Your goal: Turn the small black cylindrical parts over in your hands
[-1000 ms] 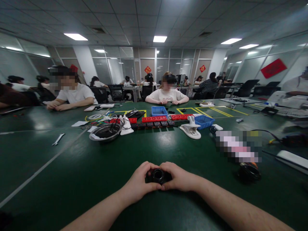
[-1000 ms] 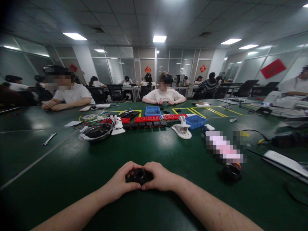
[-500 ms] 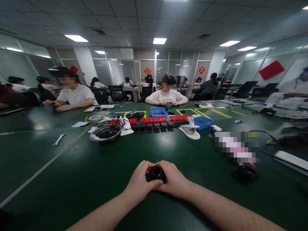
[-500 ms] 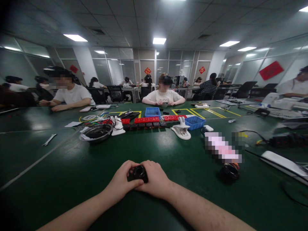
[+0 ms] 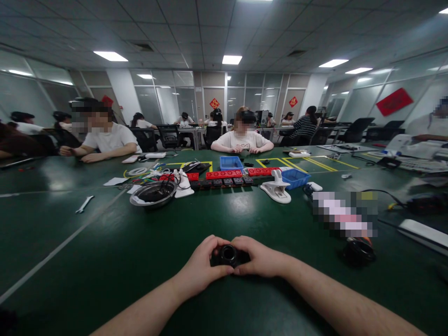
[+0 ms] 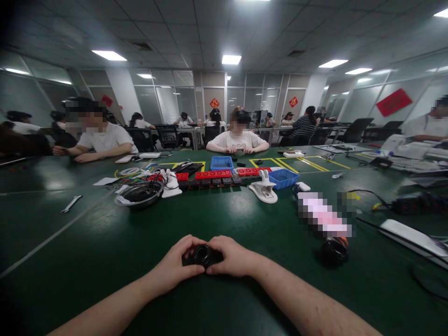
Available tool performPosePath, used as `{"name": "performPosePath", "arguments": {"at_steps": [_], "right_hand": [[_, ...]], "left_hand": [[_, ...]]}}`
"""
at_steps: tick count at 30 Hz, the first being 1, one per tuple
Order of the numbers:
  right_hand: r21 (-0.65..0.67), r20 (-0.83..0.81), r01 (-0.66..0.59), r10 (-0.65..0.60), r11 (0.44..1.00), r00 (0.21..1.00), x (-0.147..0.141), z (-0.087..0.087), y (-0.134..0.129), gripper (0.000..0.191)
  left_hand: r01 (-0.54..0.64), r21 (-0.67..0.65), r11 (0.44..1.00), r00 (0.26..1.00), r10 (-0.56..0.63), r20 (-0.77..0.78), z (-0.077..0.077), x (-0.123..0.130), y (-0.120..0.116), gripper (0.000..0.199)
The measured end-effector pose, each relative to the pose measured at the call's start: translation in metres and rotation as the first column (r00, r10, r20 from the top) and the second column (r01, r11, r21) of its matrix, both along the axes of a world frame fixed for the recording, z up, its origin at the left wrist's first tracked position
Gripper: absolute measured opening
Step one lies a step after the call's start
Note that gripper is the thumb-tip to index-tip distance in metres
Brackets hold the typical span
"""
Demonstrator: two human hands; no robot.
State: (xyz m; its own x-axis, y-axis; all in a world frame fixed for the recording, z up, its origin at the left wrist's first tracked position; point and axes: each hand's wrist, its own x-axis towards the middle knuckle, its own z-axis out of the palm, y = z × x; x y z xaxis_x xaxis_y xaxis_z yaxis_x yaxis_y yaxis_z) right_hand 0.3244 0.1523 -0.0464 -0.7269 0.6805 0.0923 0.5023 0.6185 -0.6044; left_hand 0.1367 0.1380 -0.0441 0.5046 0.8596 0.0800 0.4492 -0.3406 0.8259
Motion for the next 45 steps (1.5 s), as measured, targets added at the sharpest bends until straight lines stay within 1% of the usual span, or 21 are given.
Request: {"name": "performPosePath", "arguments": {"at_steps": [11, 15, 19, 21, 24, 26, 28, 30, 31, 33, 34, 36, 37, 39, 41, 45], "right_hand": [[0.001, 0.007, 0.011, -0.011, 1.000, 1.000, -0.001, -0.003, 0.002, 0.029], [0.003, 0.005, 0.020, -0.020, 1.000, 1.000, -0.001, -0.003, 0.002, 0.029], [-0.034, -0.012, 0.041, -0.041, 0.999, 0.999, -0.002, -0.002, 0.001, 0.028], [-0.070, -0.020, 0.085, -0.087, 0.994, 0.996, -0.003, -0.003, 0.000, 0.029], [-0.096, -0.001, 0.242, -0.244, 0.965, 0.970, -0.010, -0.007, -0.003, 0.032], [-0.031, 0.039, 0.370, -0.369, 0.929, 0.929, -0.018, -0.010, -0.005, 0.033], [0.089, 0.077, 0.453, -0.460, 0.887, 0.885, -0.024, -0.012, -0.008, 0.031], [0.191, 0.104, 0.479, -0.503, 0.857, 0.858, -0.029, -0.012, -0.010, 0.028], [0.221, 0.108, 0.478, -0.508, 0.850, 0.854, -0.029, -0.012, -0.012, 0.028], [0.243, 0.081, 0.455, -0.485, 0.857, 0.871, -0.028, -0.012, -0.014, 0.032], [0.240, 0.053, 0.431, -0.455, 0.870, 0.889, -0.026, -0.011, -0.014, 0.037], [0.217, 0.007, 0.353, -0.363, 0.910, 0.932, -0.020, -0.010, -0.014, 0.045], [0.201, 0.001, 0.304, -0.311, 0.931, 0.950, -0.017, -0.009, -0.013, 0.046], [0.165, 0.014, 0.215, -0.220, 0.963, 0.975, -0.012, -0.007, -0.011, 0.041], [0.140, 0.020, 0.163, -0.167, 0.977, 0.986, -0.008, -0.006, -0.009, 0.035], [0.129, 0.003, 0.157, -0.158, 0.979, 0.987, -0.007, -0.006, -0.006, 0.033]], "left_hand": [[-0.001, 0.022, 1.000, 1.000, 0.001, -0.004, -0.004, 0.000, 0.001, 0.035], [-0.004, 0.012, 1.000, 1.000, 0.005, -0.018, -0.002, -0.001, 0.001, 0.035], [-0.015, 0.003, 1.000, 0.999, 0.015, -0.031, 0.001, 0.000, 0.000, 0.035], [-0.049, 0.003, 0.999, 0.998, 0.049, -0.029, 0.000, 0.002, -0.001, 0.035], [-0.167, 0.029, 0.985, 0.986, 0.168, -0.014, -0.004, 0.008, -0.004, 0.033], [-0.261, 0.060, 0.963, 0.965, 0.262, -0.009, -0.008, 0.011, -0.005, 0.031], [-0.322, 0.074, 0.944, 0.946, 0.324, -0.011, -0.011, 0.014, -0.006, 0.031], [-0.348, 0.072, 0.935, 0.937, 0.350, -0.017, -0.011, 0.015, -0.005, 0.032], [-0.346, 0.070, 0.936, 0.937, 0.348, -0.018, -0.012, 0.015, -0.005, 0.033], [-0.311, 0.076, 0.947, 0.950, 0.313, -0.009, -0.011, 0.013, -0.004, 0.032], [-0.280, 0.080, 0.957, 0.960, 0.281, -0.002, -0.011, 0.012, -0.003, 0.032], [-0.208, 0.080, 0.975, 0.978, 0.209, 0.003, -0.011, 0.008, -0.002, 0.031], [-0.172, 0.074, 0.982, 0.985, 0.173, -0.001, -0.010, 0.006, -0.002, 0.032], [-0.112, 0.055, 0.992, 0.994, 0.113, -0.014, -0.009, 0.003, -0.001, 0.033], [-0.069, 0.041, 0.997, 0.997, 0.070, -0.013, -0.007, 0.001, -0.001, 0.034], [-0.042, 0.046, 0.998, 0.999, 0.042, 0.008, -0.004, 0.000, -0.002, 0.032]]}}
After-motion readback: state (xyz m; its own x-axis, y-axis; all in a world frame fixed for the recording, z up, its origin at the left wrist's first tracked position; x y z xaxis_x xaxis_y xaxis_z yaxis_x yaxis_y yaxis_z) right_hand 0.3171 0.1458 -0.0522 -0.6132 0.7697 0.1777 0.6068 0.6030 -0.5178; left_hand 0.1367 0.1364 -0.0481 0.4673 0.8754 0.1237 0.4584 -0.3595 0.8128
